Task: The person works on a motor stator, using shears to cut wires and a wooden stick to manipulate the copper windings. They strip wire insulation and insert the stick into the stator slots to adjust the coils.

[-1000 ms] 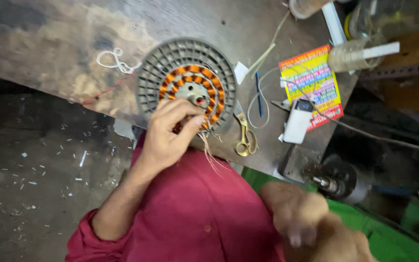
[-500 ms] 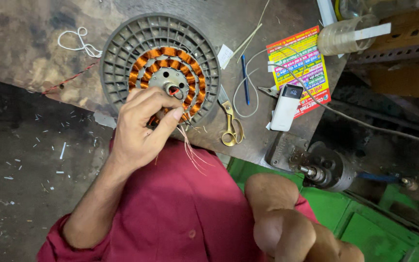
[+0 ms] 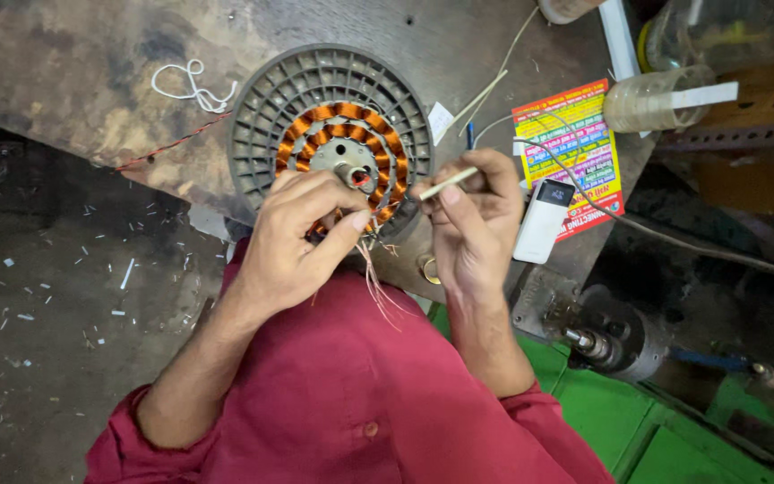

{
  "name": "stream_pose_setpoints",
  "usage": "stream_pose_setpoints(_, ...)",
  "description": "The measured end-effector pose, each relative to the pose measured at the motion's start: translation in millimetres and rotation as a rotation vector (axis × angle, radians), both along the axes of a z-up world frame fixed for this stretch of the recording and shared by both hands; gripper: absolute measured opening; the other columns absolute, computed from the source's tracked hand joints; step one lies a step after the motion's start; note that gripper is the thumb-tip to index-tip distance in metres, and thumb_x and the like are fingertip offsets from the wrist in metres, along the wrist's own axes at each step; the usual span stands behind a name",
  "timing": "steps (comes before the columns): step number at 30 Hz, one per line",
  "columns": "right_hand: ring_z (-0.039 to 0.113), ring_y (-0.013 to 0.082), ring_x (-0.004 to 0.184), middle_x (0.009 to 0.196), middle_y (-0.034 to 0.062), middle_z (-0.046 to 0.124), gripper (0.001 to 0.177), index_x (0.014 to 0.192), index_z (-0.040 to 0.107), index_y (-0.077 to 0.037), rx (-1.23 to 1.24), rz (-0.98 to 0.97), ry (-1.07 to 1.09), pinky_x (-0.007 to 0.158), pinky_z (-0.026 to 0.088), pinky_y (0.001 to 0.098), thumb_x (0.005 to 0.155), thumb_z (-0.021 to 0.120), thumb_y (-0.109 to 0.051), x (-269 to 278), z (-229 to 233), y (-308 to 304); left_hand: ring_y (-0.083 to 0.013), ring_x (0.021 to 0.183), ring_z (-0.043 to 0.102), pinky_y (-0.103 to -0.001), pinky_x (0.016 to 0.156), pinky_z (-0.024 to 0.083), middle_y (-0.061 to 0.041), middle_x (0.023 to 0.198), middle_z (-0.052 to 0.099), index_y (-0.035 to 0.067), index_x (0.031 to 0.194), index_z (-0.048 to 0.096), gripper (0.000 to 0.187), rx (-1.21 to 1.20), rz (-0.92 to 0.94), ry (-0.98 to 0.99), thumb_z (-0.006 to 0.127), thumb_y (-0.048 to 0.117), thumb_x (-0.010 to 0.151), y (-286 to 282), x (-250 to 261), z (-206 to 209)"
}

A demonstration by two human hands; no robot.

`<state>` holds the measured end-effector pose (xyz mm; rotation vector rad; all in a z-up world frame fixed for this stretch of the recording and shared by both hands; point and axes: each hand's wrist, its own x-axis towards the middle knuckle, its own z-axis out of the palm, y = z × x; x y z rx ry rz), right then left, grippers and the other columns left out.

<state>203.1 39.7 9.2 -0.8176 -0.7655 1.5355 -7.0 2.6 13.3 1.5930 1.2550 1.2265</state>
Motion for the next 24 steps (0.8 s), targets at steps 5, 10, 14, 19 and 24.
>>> stream_pose_setpoints(5,0.073,0.028,0.095,0.106,0.0122,0.068,0.032,0.128,0.057,-0.003,-0.046,0.073,0.04,0.077,0.056,0.0351,0.099,0.07,0.003,1,-17,-1,-0.0197,0.077,0.06,-0.036,0.084,0.04,-0.004,0.083,0.063,0.005,0.094,0.068,0.007,0.022,-0.003,-0.004,0.07,0.012,0.094,0,0,0)
stream_pose_setpoints(10,0.073,0.0285,0.094,0.107,0.0129,0.069,0.032,0.128,0.057,-0.002,-0.035,0.102,0.037,0.077,0.056,0.0352,0.099,0.07,0.003,-1,-15,-2,-0.0199,0.076,0.06,-0.036,0.083,0.04,-0.004,0.083,0.063,0.005,0.094,0.068,0.008,0.025,-0.003,-0.013,0.07,0.013,0.095,0,0,-2)
stream_pose_setpoints(14,0.074,0.0293,0.094,0.108,0.0141,0.069,0.032,0.128,0.057,-0.002,-0.025,0.109,0.0,0.076,0.056,0.0353,0.099,0.07,0.003,-1,-12,-3,-0.0195,0.075,0.059,-0.036,0.083,0.04,-0.004,0.082,0.062,0.005,0.094,0.068,0.009,0.026,-0.003,-0.022,0.07,0.013,0.095,-1,0,-3)
stream_pose_setpoints(19,0.073,0.0282,0.092,0.108,0.0136,0.069,0.033,0.128,0.057,-0.003,0.036,0.081,-0.083,0.075,0.056,0.034,0.099,0.07,0.004,-3,-10,-7,-0.0192,0.074,0.059,-0.036,0.081,0.039,-0.004,0.081,0.061,0.005,0.095,0.068,0.009,0.028,-0.005,-0.019,0.07,0.014,0.095,-1,0,-4)
stream_pose_setpoints(24,0.073,0.027,0.095,0.109,0.0129,0.068,0.032,0.127,0.055,-0.003,0.069,0.048,-0.112,0.078,0.056,0.0344,0.1,0.07,0.004,-6,-8,-8,-0.02,0.075,0.06,-0.036,0.081,0.04,-0.004,0.082,0.061,0.005,0.095,0.067,0.01,0.037,-0.017,-0.025,0.07,0.015,0.095,0,-1,-4)
